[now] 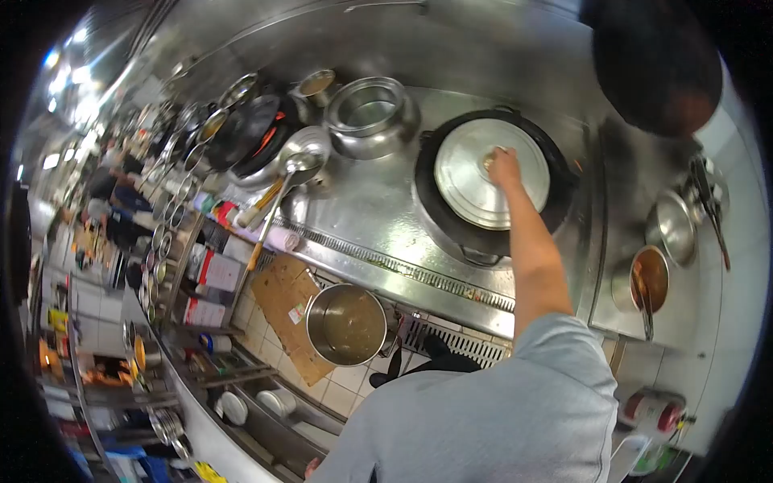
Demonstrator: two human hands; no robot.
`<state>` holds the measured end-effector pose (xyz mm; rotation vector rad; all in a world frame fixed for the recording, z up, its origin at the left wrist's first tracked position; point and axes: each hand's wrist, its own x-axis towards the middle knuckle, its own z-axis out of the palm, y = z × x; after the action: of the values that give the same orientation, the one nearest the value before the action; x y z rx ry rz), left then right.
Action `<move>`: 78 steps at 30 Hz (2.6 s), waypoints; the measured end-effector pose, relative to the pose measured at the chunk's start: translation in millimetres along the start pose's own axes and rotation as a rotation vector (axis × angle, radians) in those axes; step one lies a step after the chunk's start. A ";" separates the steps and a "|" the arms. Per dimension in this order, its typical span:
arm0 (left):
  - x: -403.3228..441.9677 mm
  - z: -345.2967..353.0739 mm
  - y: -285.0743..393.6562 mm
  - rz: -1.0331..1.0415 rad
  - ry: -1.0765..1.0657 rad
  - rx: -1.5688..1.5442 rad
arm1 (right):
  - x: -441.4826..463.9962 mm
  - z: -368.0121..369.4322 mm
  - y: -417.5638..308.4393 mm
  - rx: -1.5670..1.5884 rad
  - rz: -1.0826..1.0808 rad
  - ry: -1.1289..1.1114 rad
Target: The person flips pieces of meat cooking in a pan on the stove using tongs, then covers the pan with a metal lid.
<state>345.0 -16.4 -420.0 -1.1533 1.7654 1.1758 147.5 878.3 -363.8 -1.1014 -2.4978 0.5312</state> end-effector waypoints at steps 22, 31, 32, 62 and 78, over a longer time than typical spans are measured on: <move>75.4 138.7 -59.0 0.358 -0.162 -0.076 | -387.6 -182.6 -323.9 1.406 -1.778 -2.025; 77.3 145.3 -113.1 0.399 0.053 -0.237 | -390.0 -192.4 -339.0 1.202 -2.113 -2.524; 73.2 148.4 -125.2 0.366 0.065 -0.211 | -392.0 -191.1 -341.0 1.276 -2.064 -2.507; -30.9 193.8 -230.4 0.383 0.279 0.025 | -460.6 142.1 -137.5 0.191 -1.244 -2.079; -76.7 274.4 -401.1 -0.029 0.310 -0.860 | -487.0 115.4 -56.9 -0.788 -0.456 -1.881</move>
<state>768.2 188.4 -565.0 -1.9204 1.4464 1.9031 366.5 452.4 -519.7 0.3811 -4.6221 0.4867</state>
